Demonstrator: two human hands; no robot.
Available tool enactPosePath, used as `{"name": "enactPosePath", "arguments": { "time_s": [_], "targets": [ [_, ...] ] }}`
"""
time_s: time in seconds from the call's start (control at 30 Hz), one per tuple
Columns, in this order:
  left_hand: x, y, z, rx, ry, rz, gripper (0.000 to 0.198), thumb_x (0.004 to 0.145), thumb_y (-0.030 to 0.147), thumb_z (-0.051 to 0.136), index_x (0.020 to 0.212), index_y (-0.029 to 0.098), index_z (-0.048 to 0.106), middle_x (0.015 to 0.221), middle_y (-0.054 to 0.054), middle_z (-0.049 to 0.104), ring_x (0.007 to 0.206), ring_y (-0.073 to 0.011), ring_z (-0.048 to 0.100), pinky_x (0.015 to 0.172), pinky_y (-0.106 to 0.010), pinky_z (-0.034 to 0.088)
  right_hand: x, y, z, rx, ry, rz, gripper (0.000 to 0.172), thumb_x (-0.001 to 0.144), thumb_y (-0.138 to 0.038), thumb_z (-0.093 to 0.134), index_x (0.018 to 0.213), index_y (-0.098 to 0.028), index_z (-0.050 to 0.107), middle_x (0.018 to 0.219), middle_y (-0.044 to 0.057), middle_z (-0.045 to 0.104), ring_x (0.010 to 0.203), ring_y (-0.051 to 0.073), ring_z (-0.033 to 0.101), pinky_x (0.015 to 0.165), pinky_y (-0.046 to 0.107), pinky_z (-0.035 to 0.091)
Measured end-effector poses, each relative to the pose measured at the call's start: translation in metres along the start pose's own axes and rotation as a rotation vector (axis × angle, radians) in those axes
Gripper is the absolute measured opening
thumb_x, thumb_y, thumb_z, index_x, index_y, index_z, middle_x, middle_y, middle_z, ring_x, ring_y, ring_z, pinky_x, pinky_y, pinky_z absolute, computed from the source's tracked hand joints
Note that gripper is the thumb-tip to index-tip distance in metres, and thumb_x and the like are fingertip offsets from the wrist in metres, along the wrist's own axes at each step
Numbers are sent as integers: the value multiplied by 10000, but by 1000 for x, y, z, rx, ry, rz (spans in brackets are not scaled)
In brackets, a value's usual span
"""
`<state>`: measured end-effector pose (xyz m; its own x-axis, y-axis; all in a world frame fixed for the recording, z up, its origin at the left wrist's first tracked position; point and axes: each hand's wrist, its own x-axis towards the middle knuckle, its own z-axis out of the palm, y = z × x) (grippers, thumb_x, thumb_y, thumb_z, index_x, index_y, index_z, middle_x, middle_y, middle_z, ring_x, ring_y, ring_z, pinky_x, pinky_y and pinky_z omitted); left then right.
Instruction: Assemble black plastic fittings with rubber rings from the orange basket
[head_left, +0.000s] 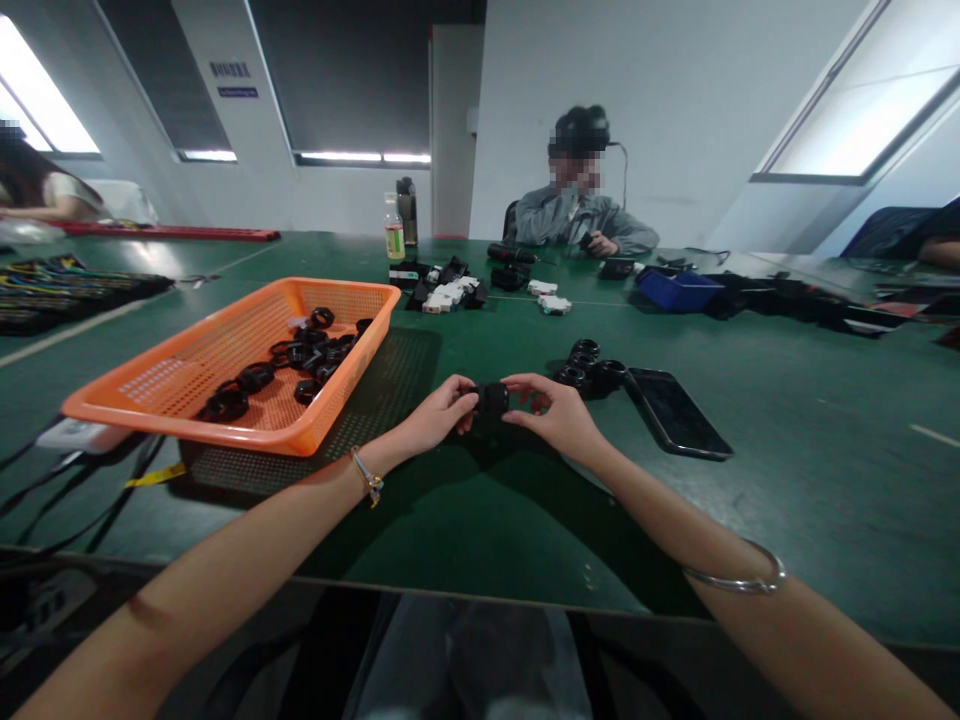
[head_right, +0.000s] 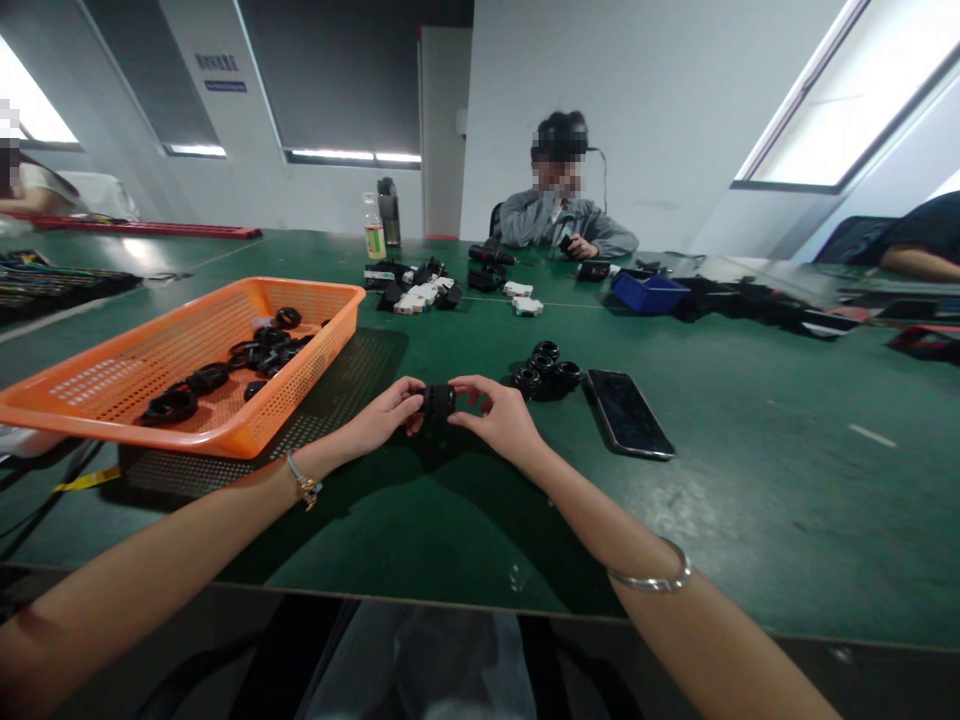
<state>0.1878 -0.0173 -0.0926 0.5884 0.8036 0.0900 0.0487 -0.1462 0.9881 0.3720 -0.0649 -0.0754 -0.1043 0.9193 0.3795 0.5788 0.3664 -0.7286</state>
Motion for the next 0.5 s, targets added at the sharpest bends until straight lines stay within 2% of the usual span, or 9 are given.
{"name": "enactPosePath", "arguments": {
  "time_s": [0.2, 0.5],
  "targets": [
    [1, -5, -1, 28, 3, 18, 117, 828, 269, 450, 868, 169, 404, 540, 78, 466, 460, -67, 449, 469, -197, 363, 0, 1, 0, -13, -3, 13, 363, 627, -219, 678, 989, -190, 662, 838, 27, 700, 619, 139, 559, 557, 265, 429],
    [0, 1, 1, 4, 10, 10, 130, 815, 270, 471, 861, 172, 400, 542, 84, 464, 453, -61, 440, 476, -199, 364, 1, 1, -1, -36, 2, 9, 354, 650, -270, 674, 997, -201, 682, 833, 28, 717, 578, 130, 549, 543, 262, 429]
  ]
}}
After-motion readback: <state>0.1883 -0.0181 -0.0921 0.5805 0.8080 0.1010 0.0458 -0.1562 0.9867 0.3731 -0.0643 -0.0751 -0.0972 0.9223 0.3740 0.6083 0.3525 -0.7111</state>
